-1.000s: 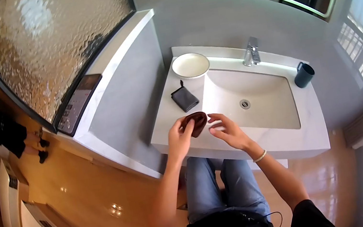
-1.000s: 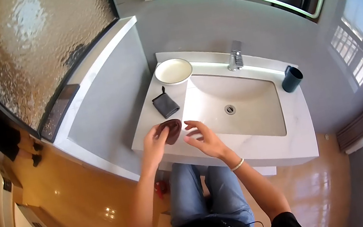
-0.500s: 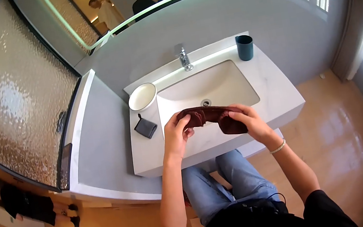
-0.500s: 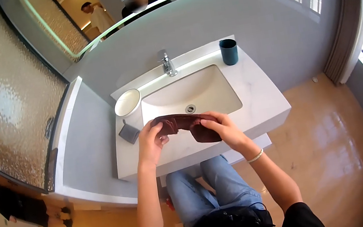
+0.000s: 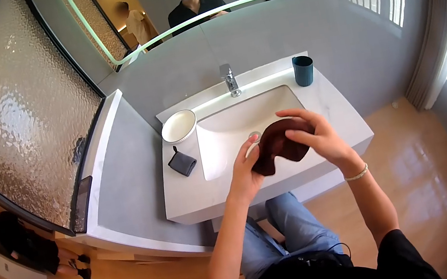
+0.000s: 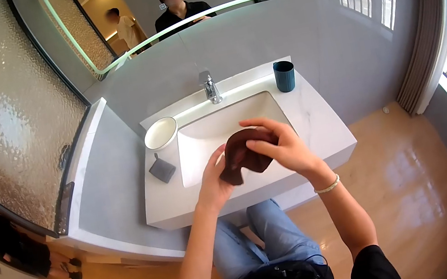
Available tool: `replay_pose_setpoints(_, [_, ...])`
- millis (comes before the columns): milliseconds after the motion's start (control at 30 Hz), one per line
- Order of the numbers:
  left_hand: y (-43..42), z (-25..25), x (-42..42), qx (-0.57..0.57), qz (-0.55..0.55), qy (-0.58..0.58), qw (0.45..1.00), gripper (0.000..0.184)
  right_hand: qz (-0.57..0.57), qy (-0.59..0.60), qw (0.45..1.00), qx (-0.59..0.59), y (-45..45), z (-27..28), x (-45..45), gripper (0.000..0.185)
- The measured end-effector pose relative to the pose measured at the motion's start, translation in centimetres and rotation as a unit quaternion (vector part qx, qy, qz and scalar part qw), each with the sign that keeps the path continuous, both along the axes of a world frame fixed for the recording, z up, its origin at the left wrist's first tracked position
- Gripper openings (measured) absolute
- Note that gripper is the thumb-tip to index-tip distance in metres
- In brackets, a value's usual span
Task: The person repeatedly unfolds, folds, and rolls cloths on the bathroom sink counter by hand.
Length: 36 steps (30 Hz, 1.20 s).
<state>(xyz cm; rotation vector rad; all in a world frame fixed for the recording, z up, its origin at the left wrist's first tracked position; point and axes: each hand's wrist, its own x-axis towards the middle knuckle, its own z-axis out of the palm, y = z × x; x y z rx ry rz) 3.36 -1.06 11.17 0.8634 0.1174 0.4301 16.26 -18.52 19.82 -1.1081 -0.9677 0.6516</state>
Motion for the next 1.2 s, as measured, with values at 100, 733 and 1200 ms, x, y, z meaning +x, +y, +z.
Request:
replay_pose_setpoints(100, [2.4,-0.8,-2.5,0.127,-0.036,0.055,0.990,0.034,-0.053,-0.004,0.996,-0.069,-0.1,1.4,1.3,0.028])
replay_pose_setpoints(733, [8.0,5.8,-8.5,0.537,0.076,0.186,0.820,0.021,-0.111,-0.242,0.945,-0.189,-0.4,2.0,4.8,0.039])
replay_pose_setpoints(1200, [9.9,-7.4,-8.4,0.801,0.124,0.188,0.555,0.032,-0.152,-0.532,0.815,-0.173,1.8,-15.7,3.1,0.050])
